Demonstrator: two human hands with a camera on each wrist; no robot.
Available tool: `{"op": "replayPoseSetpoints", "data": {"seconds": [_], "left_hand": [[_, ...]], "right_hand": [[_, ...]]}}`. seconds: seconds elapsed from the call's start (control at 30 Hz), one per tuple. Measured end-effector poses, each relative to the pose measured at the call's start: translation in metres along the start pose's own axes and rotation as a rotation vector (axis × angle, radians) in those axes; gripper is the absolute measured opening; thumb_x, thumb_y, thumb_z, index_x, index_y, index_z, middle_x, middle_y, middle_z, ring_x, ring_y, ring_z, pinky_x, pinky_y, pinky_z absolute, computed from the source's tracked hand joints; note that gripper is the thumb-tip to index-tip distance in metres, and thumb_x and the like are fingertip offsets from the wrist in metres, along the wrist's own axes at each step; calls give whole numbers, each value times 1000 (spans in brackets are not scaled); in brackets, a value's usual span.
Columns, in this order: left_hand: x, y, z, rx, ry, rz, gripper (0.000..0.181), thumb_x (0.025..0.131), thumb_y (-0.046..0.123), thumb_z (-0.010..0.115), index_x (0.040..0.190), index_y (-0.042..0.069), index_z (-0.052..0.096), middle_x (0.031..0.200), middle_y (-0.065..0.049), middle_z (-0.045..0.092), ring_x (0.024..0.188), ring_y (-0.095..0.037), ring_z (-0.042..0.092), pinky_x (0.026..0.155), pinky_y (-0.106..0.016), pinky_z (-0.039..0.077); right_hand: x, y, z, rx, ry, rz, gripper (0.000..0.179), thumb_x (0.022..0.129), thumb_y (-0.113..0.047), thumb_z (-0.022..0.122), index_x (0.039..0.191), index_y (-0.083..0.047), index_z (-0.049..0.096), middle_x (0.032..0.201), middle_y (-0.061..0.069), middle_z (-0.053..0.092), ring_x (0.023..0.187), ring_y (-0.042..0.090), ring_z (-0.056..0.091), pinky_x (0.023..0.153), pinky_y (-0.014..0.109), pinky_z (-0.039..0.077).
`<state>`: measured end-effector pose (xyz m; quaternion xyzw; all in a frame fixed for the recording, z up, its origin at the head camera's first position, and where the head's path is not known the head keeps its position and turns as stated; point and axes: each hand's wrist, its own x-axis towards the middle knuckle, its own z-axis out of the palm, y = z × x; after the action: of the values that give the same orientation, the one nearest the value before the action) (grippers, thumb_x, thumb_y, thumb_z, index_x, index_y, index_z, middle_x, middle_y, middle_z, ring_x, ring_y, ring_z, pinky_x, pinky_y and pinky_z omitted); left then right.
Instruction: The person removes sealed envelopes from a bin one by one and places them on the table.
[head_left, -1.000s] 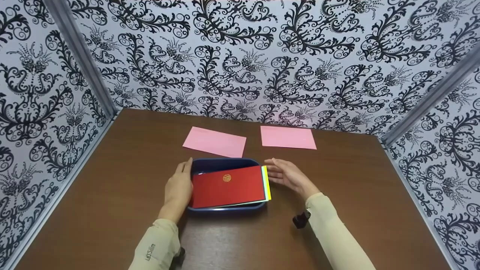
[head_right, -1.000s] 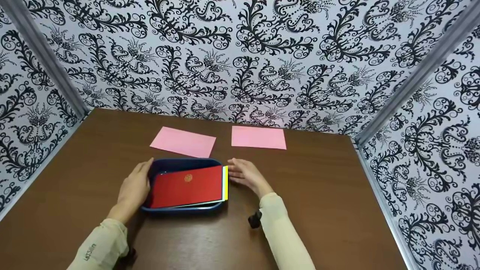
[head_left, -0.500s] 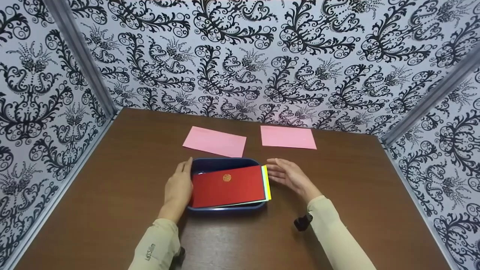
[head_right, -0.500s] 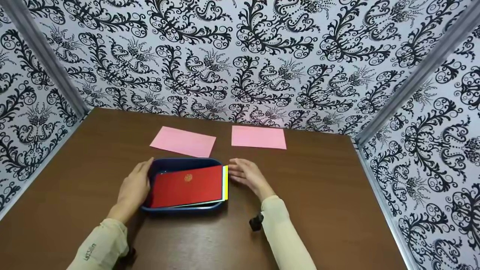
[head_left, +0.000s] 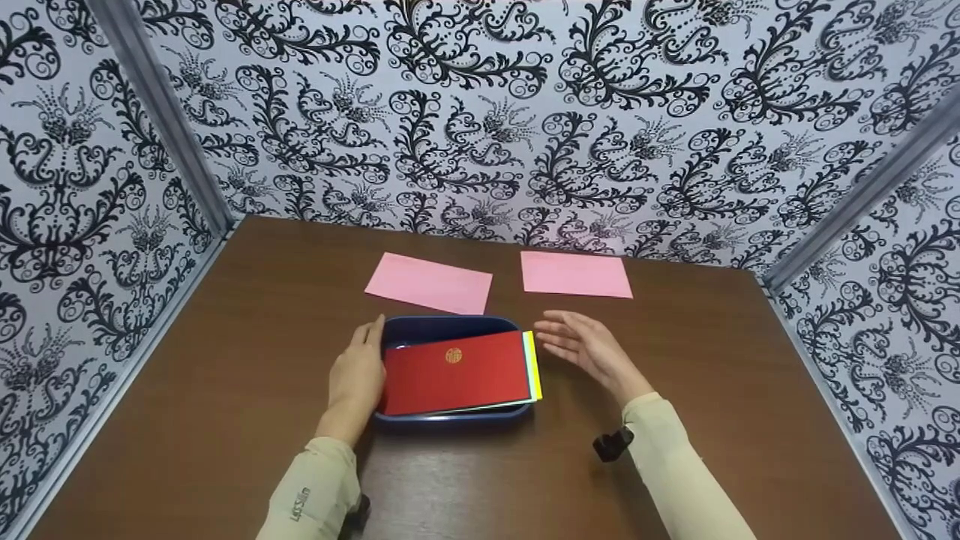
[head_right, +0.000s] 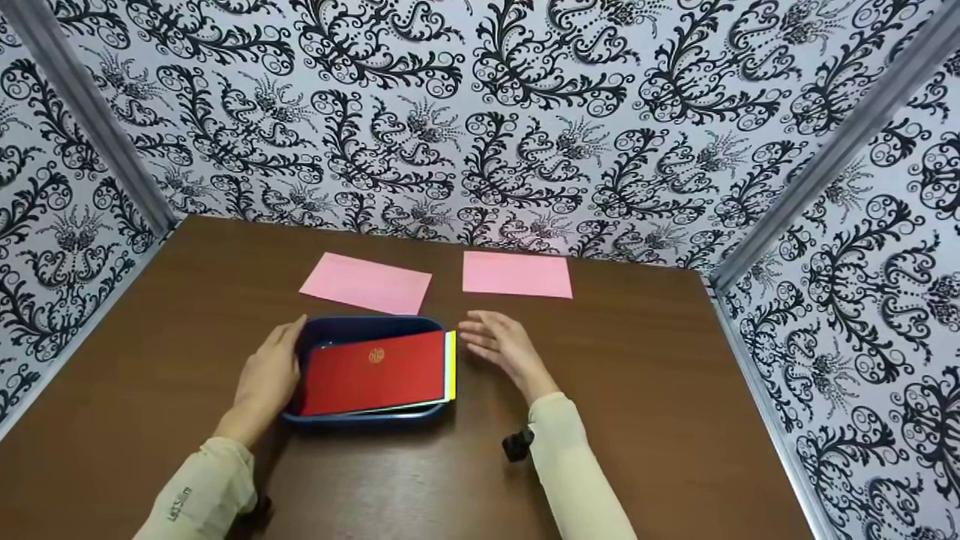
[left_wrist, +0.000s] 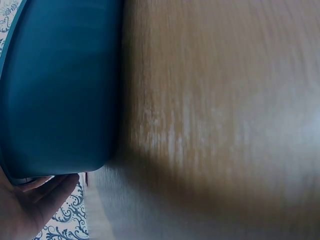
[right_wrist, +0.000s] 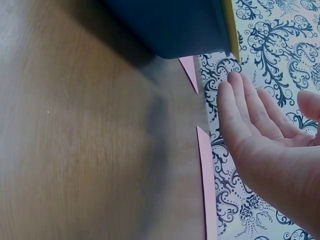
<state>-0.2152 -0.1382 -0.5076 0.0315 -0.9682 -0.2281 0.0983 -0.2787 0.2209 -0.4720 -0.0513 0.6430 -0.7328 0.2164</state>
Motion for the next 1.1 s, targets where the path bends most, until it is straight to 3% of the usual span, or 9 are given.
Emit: {"op": "replayPoseSetpoints", "data": {"seconds": [0.2, 0.47, 0.77, 1.1], "left_hand": [[0, 0, -1, -11, -8, -3, 63, 90, 0, 56, 150, 9, 43, 140, -19, 54, 86, -45, 69, 76, -55, 58], [0, 1, -1, -20, -18, -11, 63, 89, 0, 57, 150, 9, 43, 141, -19, 54, 85, -44, 69, 76, -54, 59], [0, 1, -2, -20, -14, -7, 63, 89, -1, 57, 150, 8, 43, 141, -19, 54, 83, -43, 68, 77, -54, 58], [0, 1, 1, -19, 12, -7, 59, 92, -1, 52, 150, 9, 44, 140, -18, 55, 82, -42, 69, 76, -53, 59]], "right_hand": [[-2, -2, -1, 23, -2, -10, 52, 108, -30, 41, 146, 4, 41, 134, 15, 64, 121, 24, 65, 108, 40, 49], [-6, -5, 0, 32, -18, -19, 58, 108, -30, 38, 150, 10, 31, 134, 15, 64, 123, 25, 64, 108, 38, 49], [-12, -9, 3, 51, -47, -30, 45, 108, -29, 39, 142, 0, 48, 134, 14, 65, 123, 26, 63, 109, 40, 48], [-17, -11, 9, 27, -51, -18, 47, 108, -26, 39, 145, 3, 43, 139, 20, 60, 125, 27, 63, 108, 41, 48]]}}
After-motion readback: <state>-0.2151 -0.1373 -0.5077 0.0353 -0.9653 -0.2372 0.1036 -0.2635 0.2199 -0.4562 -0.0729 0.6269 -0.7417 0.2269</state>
